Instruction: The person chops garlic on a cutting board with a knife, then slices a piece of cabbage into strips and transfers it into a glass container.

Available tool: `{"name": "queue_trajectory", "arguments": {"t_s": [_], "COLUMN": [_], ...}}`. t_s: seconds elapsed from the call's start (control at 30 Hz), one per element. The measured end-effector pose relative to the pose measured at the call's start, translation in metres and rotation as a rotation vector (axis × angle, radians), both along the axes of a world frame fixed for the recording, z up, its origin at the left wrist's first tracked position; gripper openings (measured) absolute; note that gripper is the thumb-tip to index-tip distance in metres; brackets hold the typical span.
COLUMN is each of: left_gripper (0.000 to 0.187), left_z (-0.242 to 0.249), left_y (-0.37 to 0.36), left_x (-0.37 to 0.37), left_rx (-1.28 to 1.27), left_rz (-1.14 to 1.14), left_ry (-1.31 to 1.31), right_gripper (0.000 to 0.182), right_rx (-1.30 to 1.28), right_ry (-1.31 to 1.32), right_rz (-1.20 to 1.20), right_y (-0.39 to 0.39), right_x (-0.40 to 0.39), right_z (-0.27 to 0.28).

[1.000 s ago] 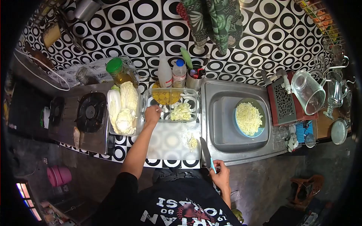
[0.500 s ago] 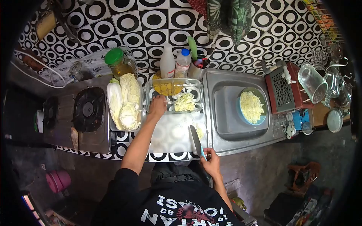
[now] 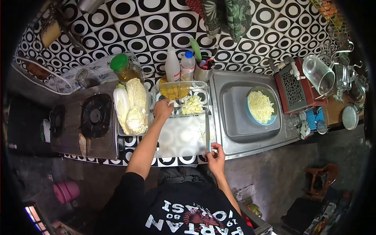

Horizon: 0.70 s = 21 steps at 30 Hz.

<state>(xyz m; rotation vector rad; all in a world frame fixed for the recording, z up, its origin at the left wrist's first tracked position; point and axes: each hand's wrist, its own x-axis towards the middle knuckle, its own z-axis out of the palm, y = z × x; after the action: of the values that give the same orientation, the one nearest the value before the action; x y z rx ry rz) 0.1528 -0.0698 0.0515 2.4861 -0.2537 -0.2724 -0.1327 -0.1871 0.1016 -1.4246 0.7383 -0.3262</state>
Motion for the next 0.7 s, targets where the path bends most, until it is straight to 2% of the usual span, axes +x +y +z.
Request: {"name": "queue_trajectory", "arguments": {"t_s": [0.07,0.13,0.17,0.23,0.27,0.3,0.4,0.47,0.57,0.6,0.67,0.7], "left_gripper": [0.021,0.025,0.025,0.027,0.026,0.026,0.026,0.025,0.021,0.021,0.022,0.022], "left_z": [-0.002,-0.01,-0.015,-0.002,-0.008,-0.003,0.027,0.017,0.012,0.015,0.003,0.004], "left_y": [-0.001,0.005,0.009,0.007,0.007,0.007,0.002,0.006,0.01,0.009,0.008,0.01], "left_x": [-0.001,-0.003,-0.003,-0.006,-0.005,-0.007,-0.023,-0.019,-0.021,-0.023,-0.021,-0.023], "left_rx": [0.008,-0.205,-0.193,-0.276,-0.337,-0.34,-0.577,-0.551,-0.551,-0.616,-0.82,-0.812], "left_rz": [0.006,-0.041,-0.042,0.018,0.082,0.083,0.128,0.11,0.101,0.149,0.189,0.186], "left_ry": [-0.001,-0.247,-0.242,-0.109,0.043,0.041,0.069,0.044,-0.008,0.074,0.187,0.195], "right_gripper": [0.026,0.029,0.029,0.03,0.029,0.029,0.029,0.027,0.026,0.026,0.025,0.025], "right_rx": [0.048,0.076,0.088,0.093,0.092,0.088,0.114,0.137,0.113,0.063,0.086,0.116], "right_ry": [0.02,0.055,0.06,0.022,0.041,0.039,0.051,-0.085,-0.1,0.011,0.006,0.018], "right_rz": [-0.007,-0.003,-0.003,0.007,0.021,0.023,0.01,-0.082,-0.127,-0.138,-0.131,-0.122], "right_y": [0.002,0.004,0.008,0.01,0.009,0.009,0.005,0.007,0.003,0.004,0.004,0.008], "right_x": [0.002,0.005,0.002,-0.001,-0.002,-0.005,-0.003,-0.004,0.001,0.003,0.005,0.001], "right_z": [-0.012,-0.019,-0.022,-0.018,-0.023,-0.023,-0.016,0.006,-0.001,0.004,0.005,0.005]}}
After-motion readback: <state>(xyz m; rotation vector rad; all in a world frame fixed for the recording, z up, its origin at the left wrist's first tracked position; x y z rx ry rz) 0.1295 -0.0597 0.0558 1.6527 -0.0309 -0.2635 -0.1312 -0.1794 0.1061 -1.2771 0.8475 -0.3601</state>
